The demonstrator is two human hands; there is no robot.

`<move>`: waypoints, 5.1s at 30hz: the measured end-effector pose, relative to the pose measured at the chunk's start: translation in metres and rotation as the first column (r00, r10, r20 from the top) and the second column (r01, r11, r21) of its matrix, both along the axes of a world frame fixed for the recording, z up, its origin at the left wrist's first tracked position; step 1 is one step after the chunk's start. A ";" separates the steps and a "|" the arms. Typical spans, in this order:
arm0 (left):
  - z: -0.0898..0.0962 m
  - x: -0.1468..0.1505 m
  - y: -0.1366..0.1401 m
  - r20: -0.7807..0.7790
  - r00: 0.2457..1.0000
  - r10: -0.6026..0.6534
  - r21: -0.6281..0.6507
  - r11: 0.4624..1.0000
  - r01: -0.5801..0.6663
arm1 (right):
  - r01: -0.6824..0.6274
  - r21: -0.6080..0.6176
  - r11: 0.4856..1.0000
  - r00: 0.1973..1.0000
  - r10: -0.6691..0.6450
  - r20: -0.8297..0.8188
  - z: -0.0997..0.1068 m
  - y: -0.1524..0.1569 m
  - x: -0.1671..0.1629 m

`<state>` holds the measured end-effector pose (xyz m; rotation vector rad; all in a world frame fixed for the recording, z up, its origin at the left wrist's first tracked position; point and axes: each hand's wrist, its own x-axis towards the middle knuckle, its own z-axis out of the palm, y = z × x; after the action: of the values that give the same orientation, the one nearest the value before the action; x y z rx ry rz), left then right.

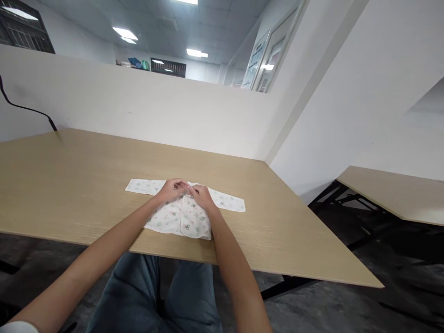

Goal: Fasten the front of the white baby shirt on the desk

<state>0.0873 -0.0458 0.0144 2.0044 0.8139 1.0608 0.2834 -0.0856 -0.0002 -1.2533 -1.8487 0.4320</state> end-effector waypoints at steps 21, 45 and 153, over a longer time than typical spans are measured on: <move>0.005 0.002 -0.012 -0.003 0.999 -0.043 -0.063 0.997 0.043 | -0.005 0.043 0.999 0.997 0.002 0.076 0.002 0.000 -0.003; 0.002 -0.001 0.000 0.055 0.996 0.075 0.085 0.993 -0.080 | 0.076 0.189 0.979 0.997 -0.073 -0.023 -0.002 0.006 0.002; -0.011 -0.015 0.010 -0.414 0.886 -0.208 -0.169 0.974 0.150 | -0.035 -0.045 0.998 0.995 0.039 0.088 0.003 -0.037 -0.008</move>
<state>0.0719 -0.0353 0.0036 2.1801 0.8732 0.4456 0.2751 -0.1231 0.0027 -1.2879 -1.9498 0.4453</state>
